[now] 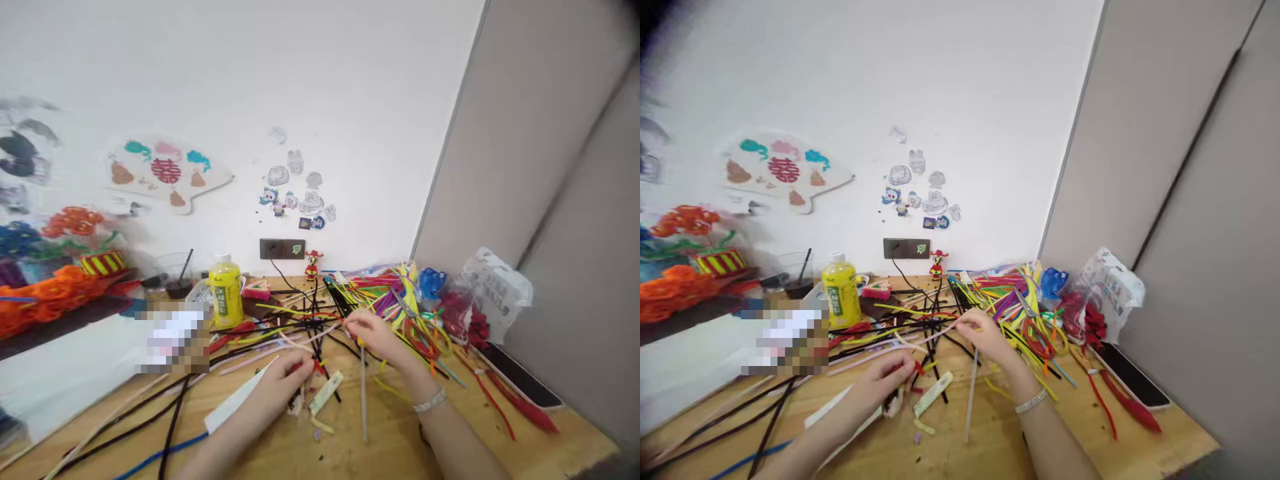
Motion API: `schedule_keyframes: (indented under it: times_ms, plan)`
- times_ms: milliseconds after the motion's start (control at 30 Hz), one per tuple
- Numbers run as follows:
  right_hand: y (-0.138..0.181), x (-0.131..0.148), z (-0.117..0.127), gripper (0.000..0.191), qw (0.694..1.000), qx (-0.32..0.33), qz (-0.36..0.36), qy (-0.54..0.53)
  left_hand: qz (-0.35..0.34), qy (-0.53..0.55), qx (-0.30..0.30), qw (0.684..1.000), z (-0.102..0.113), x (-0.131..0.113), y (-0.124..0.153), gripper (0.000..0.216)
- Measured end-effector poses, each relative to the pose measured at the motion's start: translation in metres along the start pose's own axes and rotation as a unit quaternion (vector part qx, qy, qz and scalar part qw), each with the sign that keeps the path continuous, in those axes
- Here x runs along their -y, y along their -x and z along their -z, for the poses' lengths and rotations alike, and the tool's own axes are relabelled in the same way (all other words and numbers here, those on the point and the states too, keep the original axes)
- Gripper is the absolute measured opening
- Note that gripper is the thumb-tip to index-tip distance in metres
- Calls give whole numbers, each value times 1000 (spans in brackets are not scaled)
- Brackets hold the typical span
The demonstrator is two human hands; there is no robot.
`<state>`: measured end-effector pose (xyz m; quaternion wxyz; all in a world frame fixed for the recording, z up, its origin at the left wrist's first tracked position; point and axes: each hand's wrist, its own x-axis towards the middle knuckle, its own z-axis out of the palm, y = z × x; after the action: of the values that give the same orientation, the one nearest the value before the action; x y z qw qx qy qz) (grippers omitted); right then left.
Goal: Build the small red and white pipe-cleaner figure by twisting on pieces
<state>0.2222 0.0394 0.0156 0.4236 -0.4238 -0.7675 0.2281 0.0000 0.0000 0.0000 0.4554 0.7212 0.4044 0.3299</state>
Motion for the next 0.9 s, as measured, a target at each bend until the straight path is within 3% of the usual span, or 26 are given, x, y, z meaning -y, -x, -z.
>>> schedule_keyframes:
  times_ms: [67, 167, 367, 533, 733, 900]
  plan:
    - [4, 12, -17, 29, 994, 99, 47, -13, 1, -28, 13, 1000, -3, 0, 1, 32]
    - [8, 23, -36, 22, 984, 159, 82, -5, 2, -72, 23, 997, -6, 1, 1, 32]
    - [13, 23, -43, 16, 980, 183, 72, 15, 1, -138, 49, 989, -7, 6, -1, 28]
    - [15, 22, -39, 18, 972, 200, 106, 57, -2, -168, 79, 983, -8, 4, 0, 27]
    - [13, 24, -37, 21, 963, 239, 125, 18, 10, -164, 104, 981, -10, 1, 4, 31]
    - [11, 26, -35, 18, 981, 179, 67, -44, 49, -102, 26, 993, -6, 6, 1, 35]
